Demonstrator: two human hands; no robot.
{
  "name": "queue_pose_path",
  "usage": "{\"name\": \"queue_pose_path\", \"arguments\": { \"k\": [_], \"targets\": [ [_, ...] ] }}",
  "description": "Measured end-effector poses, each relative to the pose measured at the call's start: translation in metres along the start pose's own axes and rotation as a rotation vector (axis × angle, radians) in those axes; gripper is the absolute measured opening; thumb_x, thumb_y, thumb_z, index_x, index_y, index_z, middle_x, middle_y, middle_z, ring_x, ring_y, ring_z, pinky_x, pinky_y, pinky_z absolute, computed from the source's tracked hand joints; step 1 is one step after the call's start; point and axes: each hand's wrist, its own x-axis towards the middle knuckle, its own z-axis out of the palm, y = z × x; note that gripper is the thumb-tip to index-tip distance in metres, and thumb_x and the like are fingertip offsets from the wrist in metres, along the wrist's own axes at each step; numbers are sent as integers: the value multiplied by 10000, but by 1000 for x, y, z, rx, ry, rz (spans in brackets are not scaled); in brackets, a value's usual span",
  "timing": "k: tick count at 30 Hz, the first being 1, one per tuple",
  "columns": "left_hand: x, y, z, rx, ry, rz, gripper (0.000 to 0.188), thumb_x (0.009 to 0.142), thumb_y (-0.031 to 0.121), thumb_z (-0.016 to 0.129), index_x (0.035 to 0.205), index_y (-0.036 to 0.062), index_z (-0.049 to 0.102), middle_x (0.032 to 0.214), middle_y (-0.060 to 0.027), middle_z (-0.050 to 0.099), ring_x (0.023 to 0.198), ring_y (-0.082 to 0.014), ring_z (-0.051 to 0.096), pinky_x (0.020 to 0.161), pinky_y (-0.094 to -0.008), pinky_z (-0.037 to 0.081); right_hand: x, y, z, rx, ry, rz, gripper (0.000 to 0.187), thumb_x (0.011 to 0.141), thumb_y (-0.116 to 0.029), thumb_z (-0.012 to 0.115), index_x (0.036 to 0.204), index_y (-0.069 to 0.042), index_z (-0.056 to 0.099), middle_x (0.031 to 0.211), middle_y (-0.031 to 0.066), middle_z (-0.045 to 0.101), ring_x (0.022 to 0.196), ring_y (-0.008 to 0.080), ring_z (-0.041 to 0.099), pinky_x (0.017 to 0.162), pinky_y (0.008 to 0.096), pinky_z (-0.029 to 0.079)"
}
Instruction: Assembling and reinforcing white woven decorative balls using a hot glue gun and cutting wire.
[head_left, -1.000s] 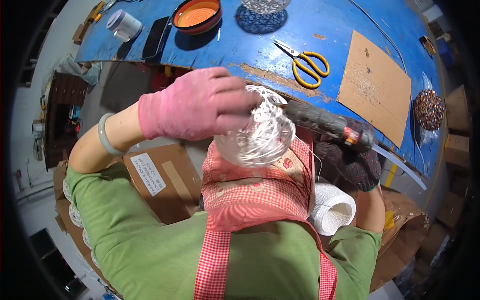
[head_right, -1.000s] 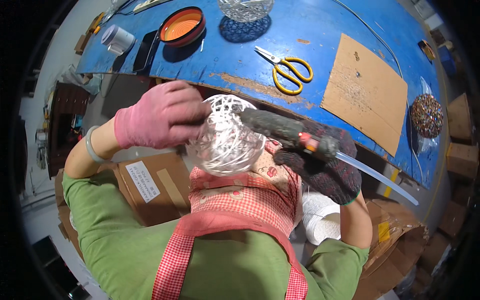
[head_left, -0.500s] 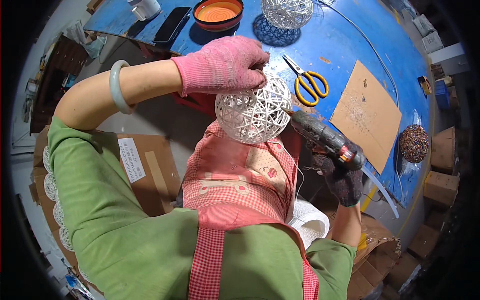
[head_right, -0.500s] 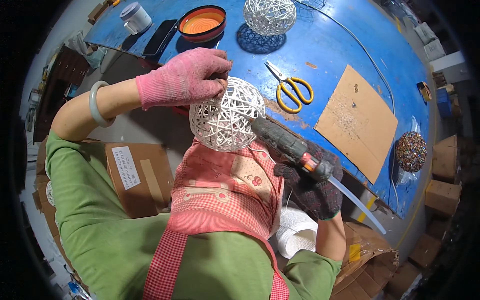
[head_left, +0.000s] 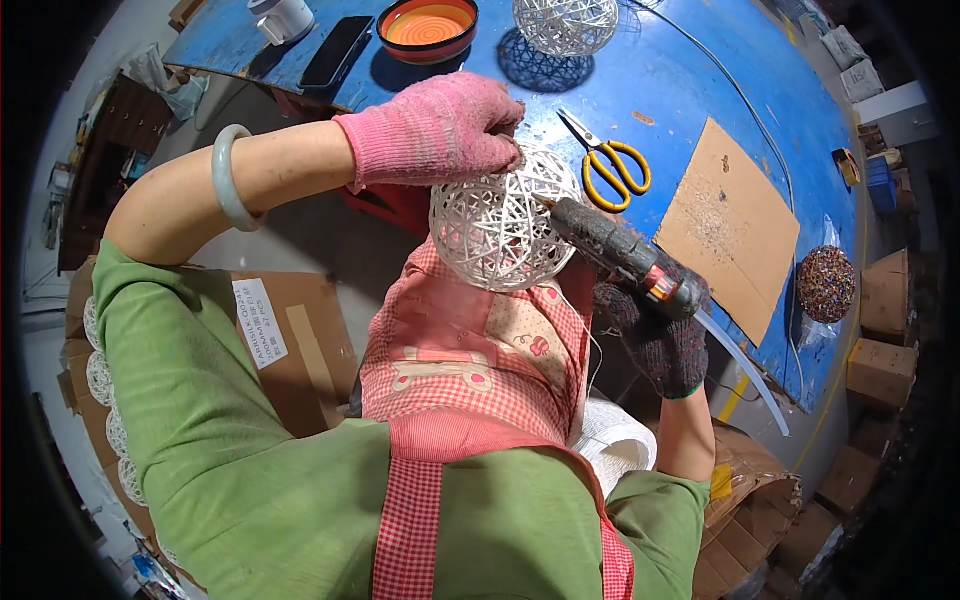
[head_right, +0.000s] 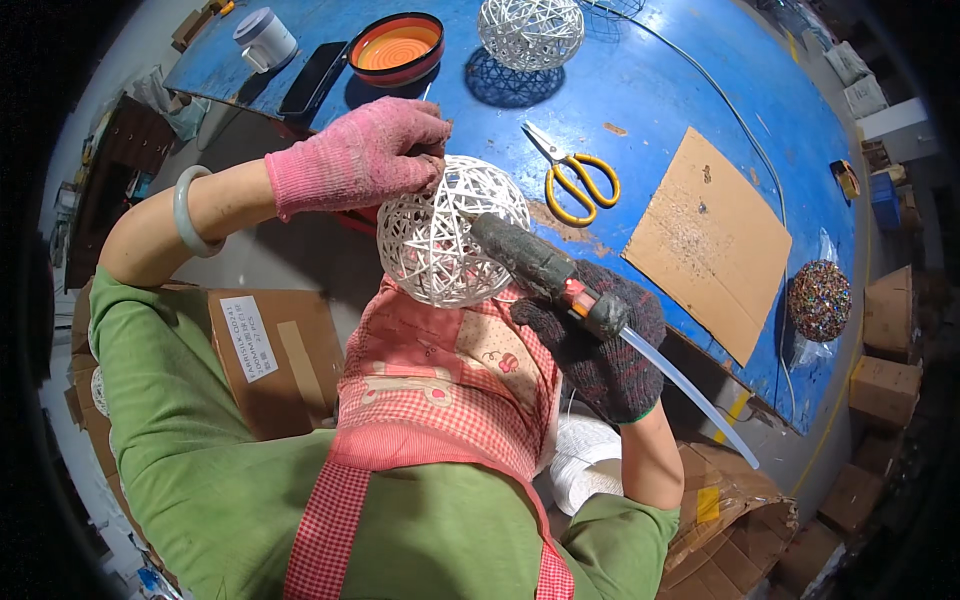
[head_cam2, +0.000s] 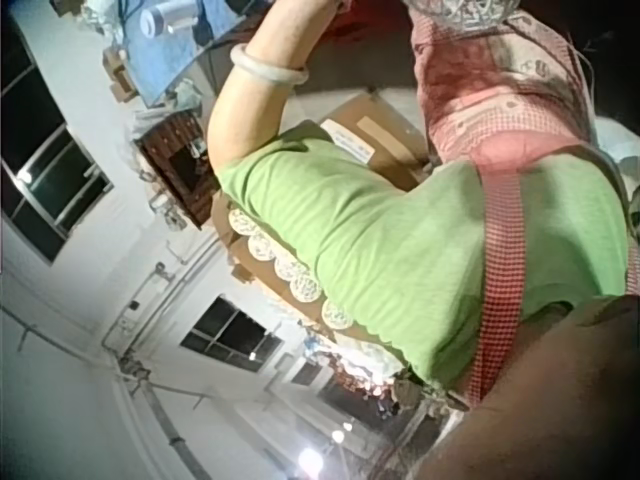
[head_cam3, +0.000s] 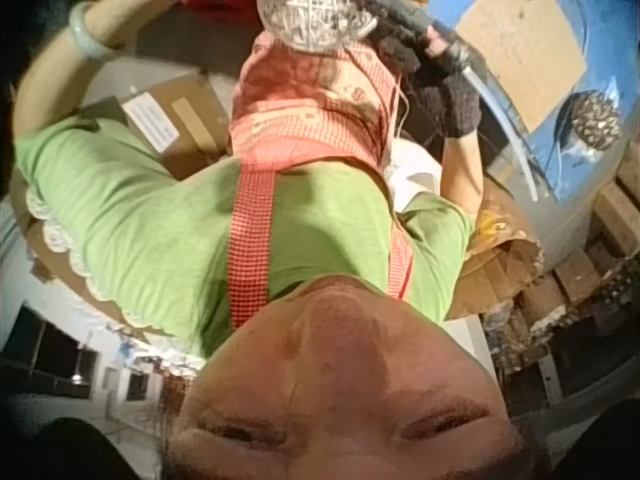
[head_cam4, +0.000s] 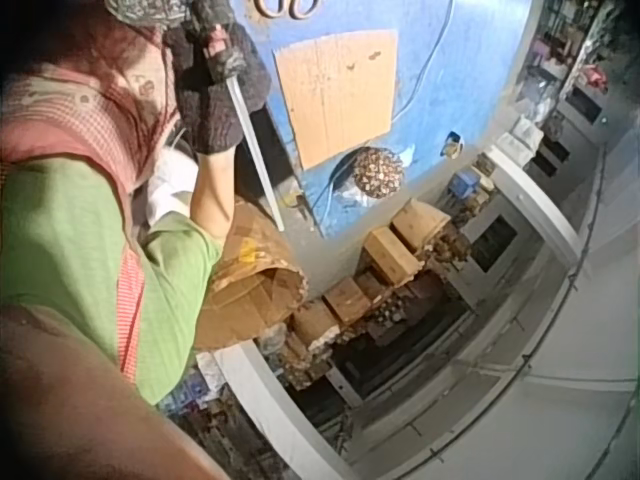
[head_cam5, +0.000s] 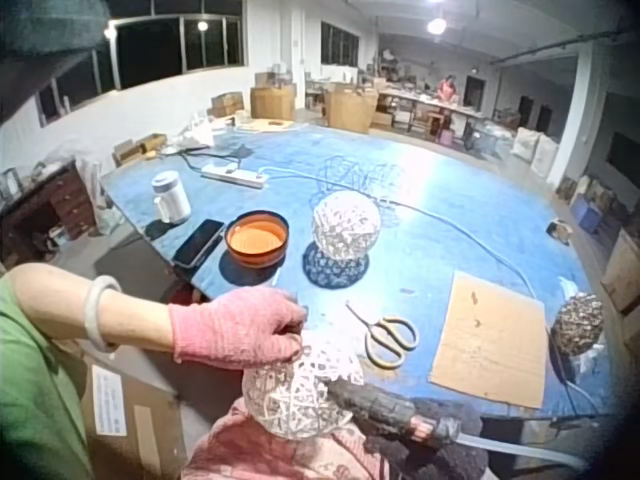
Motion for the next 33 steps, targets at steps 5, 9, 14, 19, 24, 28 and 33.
{"name": "queue_pose_path", "arguments": {
  "k": [5,9,14,19,24,28,33],
  "targets": [
    [0,-3,1,-36,7,12,165,796,126,600,795,-34,561,816,-137,524,788,-285,568,710,-371,461,3,-13,-3,8,-79,181,255,840,-90,721,1074,-52,629,915,34,663,814,143,600,746,294,497],
    [1,-2,-3,-51,-49,-29,177,795,135,597,798,-38,559,815,-139,522,792,-285,565,718,-368,458,-1,-10,-3,-29,-65,141,267,836,-90,729,1081,-48,631,920,36,670,818,148,608,746,296,499],
    [1,-2,-1,-62,-28,-43,188,794,149,589,807,-37,562,822,-142,526,793,-284,558,725,-365,451,-3,-1,0,1,-80,-9,315,835,-80,733,1126,-38,618,994,54,684,868,150,624,779,299,506],
    [4,0,-4,-49,-36,-64,270,808,233,607,893,-23,618,841,-191,583,819,-339,595,746,-393,478,1,6,7,109,-78,-56,351,859,-42,697,1190,-26,581,1116,72,655,959,151,616,846,298,497],
    [6,4,-5,-89,-47,-132,220,810,161,588,834,-57,590,742,-166,557,711,-252,558,688,-366,459,-5,14,11,839,-65,275,383,854,-71,708,1211,-34,576,1151,63,642,994,147,602,871,298,487],
    [9,11,-14,-111,-108,-317,312,811,235,632,908,-61,639,762,-196,625,714,-233,600,706,-356,482,6,-25,-2,155,16,45,281,813,-65,723,1080,-28,645,938,51,678,827,147,619,769,296,508],
    [20,12,-17,17,-164,-390,365,818,291,638,933,-55,666,825,-217,664,793,-283,653,742,-376,495,5,-10,0,-81,-16,-48,221,841,-79,705,1045,-32,634,934,51,672,833,162,628,763,299,510]
  ]
}}
